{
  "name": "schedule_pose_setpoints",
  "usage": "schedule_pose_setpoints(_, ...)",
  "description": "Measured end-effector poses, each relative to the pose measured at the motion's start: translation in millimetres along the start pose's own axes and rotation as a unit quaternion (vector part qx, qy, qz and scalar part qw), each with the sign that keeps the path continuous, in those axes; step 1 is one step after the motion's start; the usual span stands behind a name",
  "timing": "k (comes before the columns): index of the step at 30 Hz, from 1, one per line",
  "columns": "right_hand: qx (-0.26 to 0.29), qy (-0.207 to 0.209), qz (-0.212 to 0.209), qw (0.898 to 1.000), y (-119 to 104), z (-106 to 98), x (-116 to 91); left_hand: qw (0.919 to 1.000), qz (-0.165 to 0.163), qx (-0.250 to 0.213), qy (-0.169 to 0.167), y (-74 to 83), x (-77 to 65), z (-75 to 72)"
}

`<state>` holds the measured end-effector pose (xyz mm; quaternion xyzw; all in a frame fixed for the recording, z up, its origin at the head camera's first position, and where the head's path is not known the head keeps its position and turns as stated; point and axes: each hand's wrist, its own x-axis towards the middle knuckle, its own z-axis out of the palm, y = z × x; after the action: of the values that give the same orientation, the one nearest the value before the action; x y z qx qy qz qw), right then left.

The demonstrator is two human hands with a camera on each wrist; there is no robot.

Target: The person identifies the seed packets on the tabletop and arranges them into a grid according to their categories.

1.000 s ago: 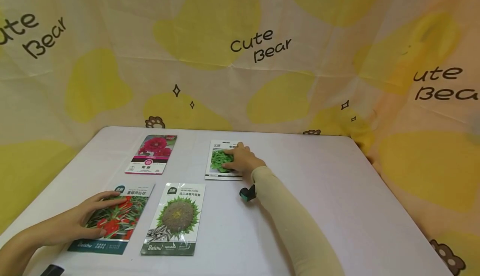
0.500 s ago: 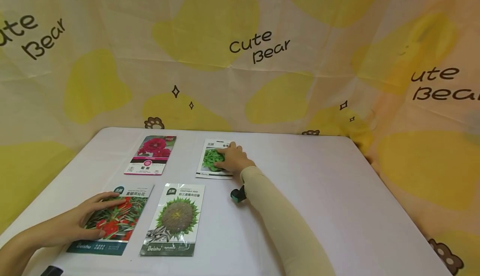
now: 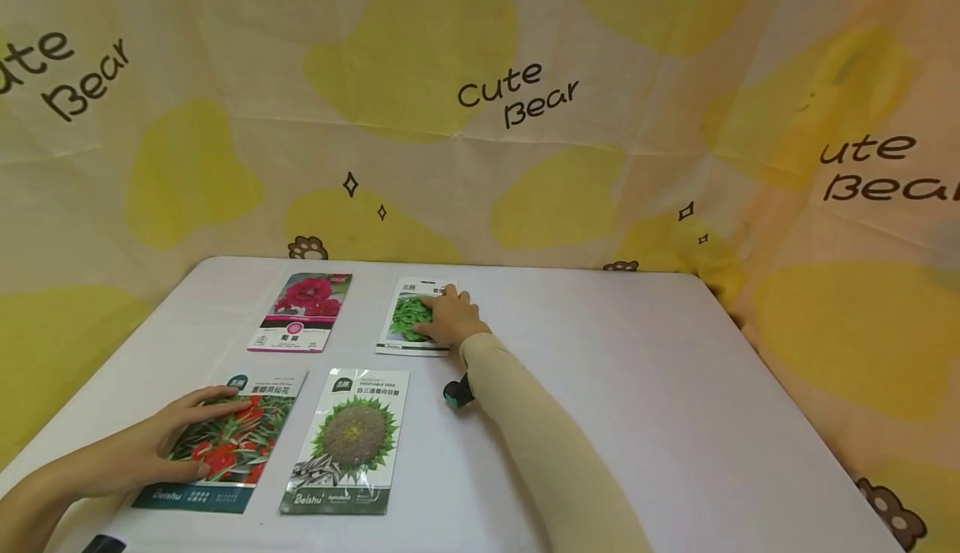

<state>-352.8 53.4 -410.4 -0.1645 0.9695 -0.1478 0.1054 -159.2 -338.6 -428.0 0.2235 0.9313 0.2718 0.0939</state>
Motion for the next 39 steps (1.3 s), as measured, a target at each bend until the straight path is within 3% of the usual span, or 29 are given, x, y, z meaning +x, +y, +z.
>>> schedule_pose_setpoints(18,-0.038,0.001,0.012,0.999,-27.9,-2.3,0.8,0.9998,-0.020,-0.005,-0.002,1.5,-0.2,-0.1)
schedule_pose_setpoints(25,-0.034,0.003,0.010,0.999,-35.1,-1.2,1.4,0.9998,-0.010,-0.018,-0.009,0.7,-0.6,-0.2)
schedule_pose_setpoints(39,-0.038,0.008,0.018,0.999,-42.1,5.8,7.3,0.9997,0.015,-0.017,0.009,-0.9,-1.9,2.2)
